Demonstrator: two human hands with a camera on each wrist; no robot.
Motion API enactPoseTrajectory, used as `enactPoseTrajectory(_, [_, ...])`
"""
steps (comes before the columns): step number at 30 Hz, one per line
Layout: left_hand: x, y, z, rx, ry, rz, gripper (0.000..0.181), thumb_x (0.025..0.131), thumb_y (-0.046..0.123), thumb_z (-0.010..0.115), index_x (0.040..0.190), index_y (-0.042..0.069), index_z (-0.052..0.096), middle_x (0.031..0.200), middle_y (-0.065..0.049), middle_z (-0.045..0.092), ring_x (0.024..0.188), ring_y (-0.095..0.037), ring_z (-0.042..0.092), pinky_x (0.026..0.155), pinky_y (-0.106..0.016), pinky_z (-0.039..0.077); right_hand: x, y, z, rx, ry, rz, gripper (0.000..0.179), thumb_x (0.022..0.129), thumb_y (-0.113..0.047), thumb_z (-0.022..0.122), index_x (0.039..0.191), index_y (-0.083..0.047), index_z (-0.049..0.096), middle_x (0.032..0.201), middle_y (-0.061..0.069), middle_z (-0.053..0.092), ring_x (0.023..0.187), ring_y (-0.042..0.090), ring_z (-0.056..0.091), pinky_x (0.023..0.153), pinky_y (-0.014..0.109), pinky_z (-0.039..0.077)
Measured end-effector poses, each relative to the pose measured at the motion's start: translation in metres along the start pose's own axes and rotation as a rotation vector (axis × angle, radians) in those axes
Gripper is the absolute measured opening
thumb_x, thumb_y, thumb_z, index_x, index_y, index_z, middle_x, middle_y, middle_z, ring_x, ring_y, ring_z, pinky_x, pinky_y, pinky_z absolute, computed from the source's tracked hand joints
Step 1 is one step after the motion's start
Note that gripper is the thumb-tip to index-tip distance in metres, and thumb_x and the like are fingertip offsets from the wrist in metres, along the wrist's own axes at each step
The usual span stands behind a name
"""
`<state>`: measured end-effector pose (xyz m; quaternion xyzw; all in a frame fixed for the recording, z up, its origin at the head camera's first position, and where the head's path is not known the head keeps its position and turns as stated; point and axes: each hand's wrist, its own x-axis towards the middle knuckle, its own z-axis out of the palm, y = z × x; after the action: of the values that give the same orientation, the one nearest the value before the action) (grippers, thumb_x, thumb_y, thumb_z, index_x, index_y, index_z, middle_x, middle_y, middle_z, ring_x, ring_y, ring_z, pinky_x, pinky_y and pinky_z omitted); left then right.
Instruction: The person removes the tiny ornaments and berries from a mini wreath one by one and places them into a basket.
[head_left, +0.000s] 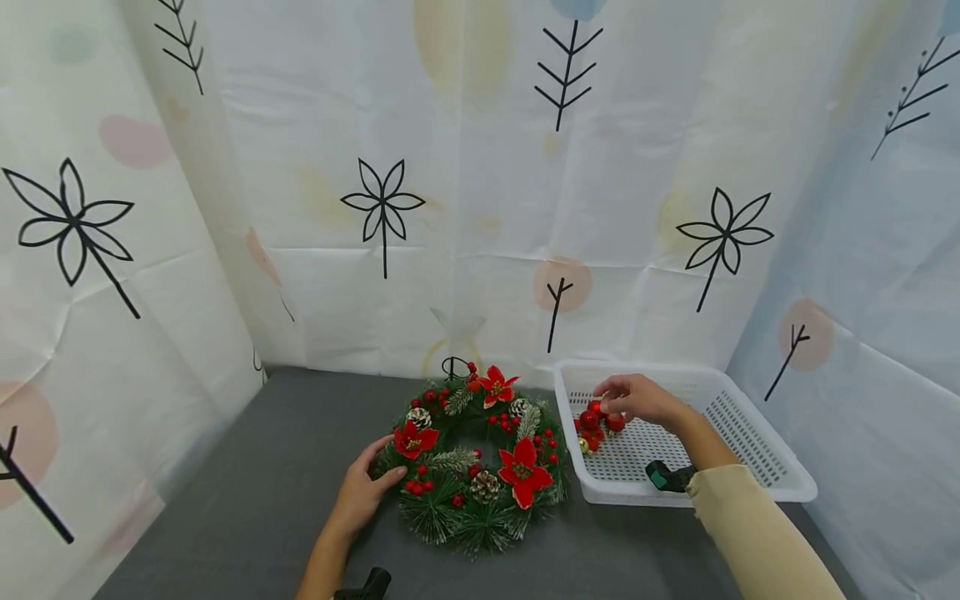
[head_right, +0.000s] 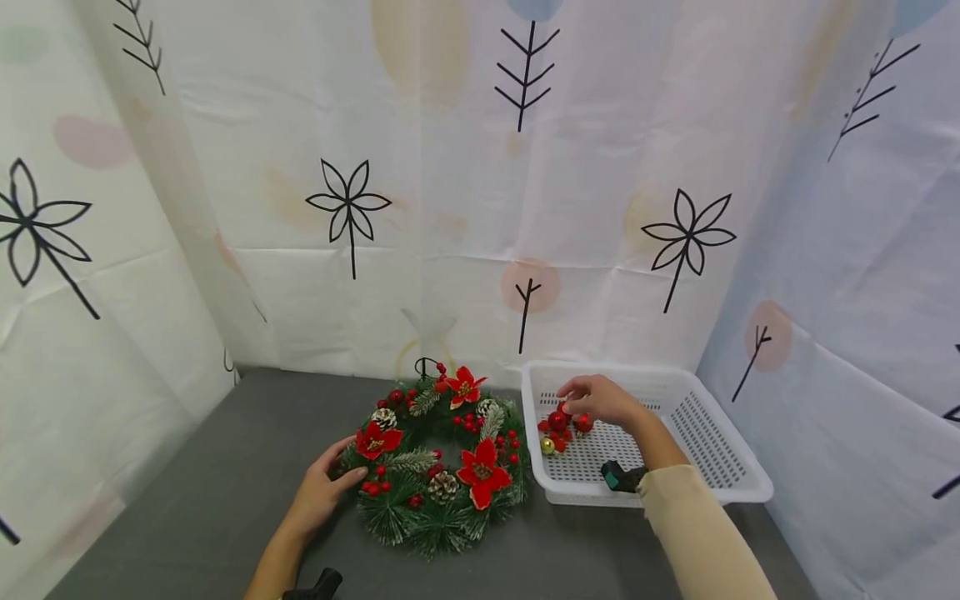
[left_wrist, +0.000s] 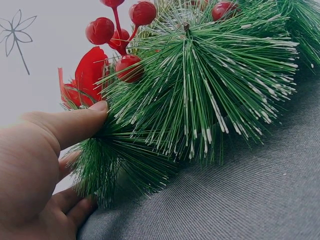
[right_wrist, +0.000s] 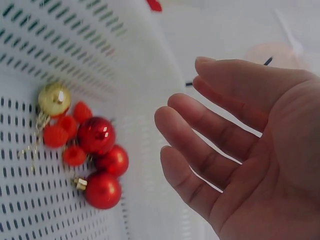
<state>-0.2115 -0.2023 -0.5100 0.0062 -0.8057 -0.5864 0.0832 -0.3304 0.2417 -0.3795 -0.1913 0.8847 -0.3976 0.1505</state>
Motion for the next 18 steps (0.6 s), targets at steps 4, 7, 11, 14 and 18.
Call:
enactPoseTrajectory(4, [-0.005,0.014,-0.001,-0.011,-0.002,-0.005,0.059,0.090,0.010,0.070,0.142,-0.002,0.045,0.146,-0.031,0.036,0.132,-0.050,0.033,0.102,-0.063,0.030,-0.007,-0.008,0.004,0.003,0.036,-0.039,0.033,0.094,-0.017,0.066,0.120,0.003,0.062,0.105,0.017,0.064,0.090,0.033,0.062,0.072,0.041,0.053])
enactPoseTrajectory(7, [-0.004,0.010,-0.001,-0.007,-0.006,-0.004,0.060,0.090,0.014,0.071,0.143,0.001,0.045,0.147,-0.029,0.036,0.133,-0.049,0.032,0.102,-0.063,0.029,-0.012,-0.012,0.009,0.004,0.058,-0.077,0.031,0.094,-0.018,0.066,0.117,0.001,0.063,0.101,0.014,0.065,0.084,0.025,0.062,0.068,0.037,0.052])
enactPoseTrajectory(11, [0.001,-0.007,0.001,0.013,-0.006,0.002,0.063,0.090,0.023,0.072,0.144,0.007,0.045,0.149,-0.025,0.036,0.135,-0.047,0.031,0.103,-0.063,0.028,-0.020,-0.020,0.017,0.044,0.084,-0.122,0.028,0.095,-0.016,0.065,0.116,0.002,0.064,0.097,0.011,0.067,0.078,0.023,0.060,0.064,0.037,0.052])
enactPoseTrajectory(14, [0.003,-0.014,0.001,0.022,0.000,0.008,0.064,0.089,0.028,0.073,0.145,0.010,0.046,0.150,-0.023,0.036,0.136,-0.046,0.031,0.102,-0.064,0.028,-0.024,-0.026,0.023,0.079,0.099,-0.154,0.028,0.096,-0.015,0.063,0.117,0.004,0.063,0.097,0.012,0.067,0.075,0.024,0.060,0.063,0.038,0.052])
enactPoseTrajectory(18, [0.004,-0.016,0.001,0.010,0.002,0.004,0.066,0.088,0.030,0.073,0.144,0.011,0.046,0.150,-0.022,0.035,0.136,-0.045,0.030,0.103,-0.064,0.028,-0.030,-0.031,0.031,0.100,0.137,-0.170,0.029,0.097,-0.016,0.062,0.118,0.003,0.062,0.099,0.010,0.067,0.076,0.021,0.060,0.064,0.035,0.052])
